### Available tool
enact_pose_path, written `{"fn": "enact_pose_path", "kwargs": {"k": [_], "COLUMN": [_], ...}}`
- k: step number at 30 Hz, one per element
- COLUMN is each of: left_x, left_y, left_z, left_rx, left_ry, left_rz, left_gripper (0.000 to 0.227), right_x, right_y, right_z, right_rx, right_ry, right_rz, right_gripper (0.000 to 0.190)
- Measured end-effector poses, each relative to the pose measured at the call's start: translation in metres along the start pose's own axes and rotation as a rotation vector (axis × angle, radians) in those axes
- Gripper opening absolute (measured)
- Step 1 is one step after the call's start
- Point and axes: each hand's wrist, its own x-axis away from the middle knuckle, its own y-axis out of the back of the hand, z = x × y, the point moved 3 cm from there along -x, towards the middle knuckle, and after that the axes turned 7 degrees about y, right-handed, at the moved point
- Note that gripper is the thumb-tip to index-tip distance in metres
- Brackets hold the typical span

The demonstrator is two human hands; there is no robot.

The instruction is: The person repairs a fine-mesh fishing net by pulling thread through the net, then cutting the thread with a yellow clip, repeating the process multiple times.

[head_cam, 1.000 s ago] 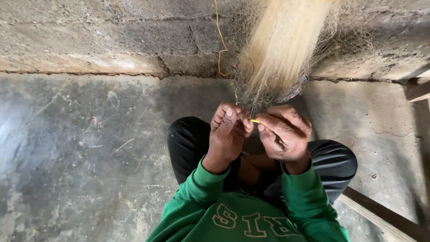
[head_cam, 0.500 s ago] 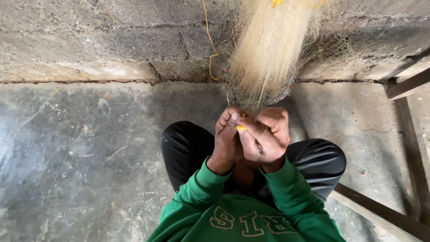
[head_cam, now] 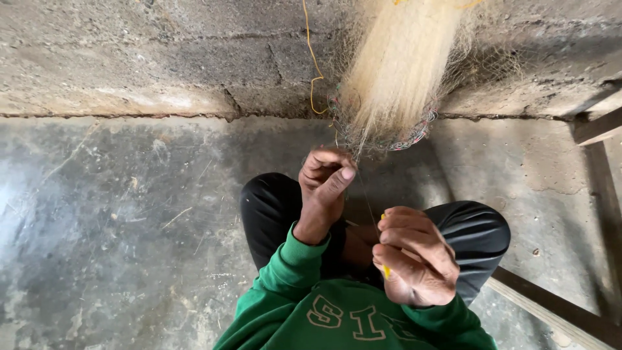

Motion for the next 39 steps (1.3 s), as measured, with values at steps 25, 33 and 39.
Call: {"fn": "enact_pose_path", "kwargs": {"k": [25, 33, 39], "left_x": [0.007, 0.009, 0.003], "left_y": [0.003, 0.004, 0.001], "left_z": [0.009, 0.010, 0.009], "left_rx": [0.002, -0.091, 0.209], "left_ry": [-0.358, -0.485, -0.236], "left_rz": [-0.128, -0.102, -0.030], "left_gripper": [0.036, 0.038, 0.026], "right_x": [-0.023, -0.032, -0.031], "right_y": [-0.018, -0.016, -0.015], "right_z": [0.024, 0.027, 0.025], "right_rx": [-0.155, -0.186, -0.181], "right_ry": [0.033, 0.037, 0.000], "right_rz": [0.284, 0.394, 0.317], "right_gripper": [0.006, 0.009, 0.008]}}
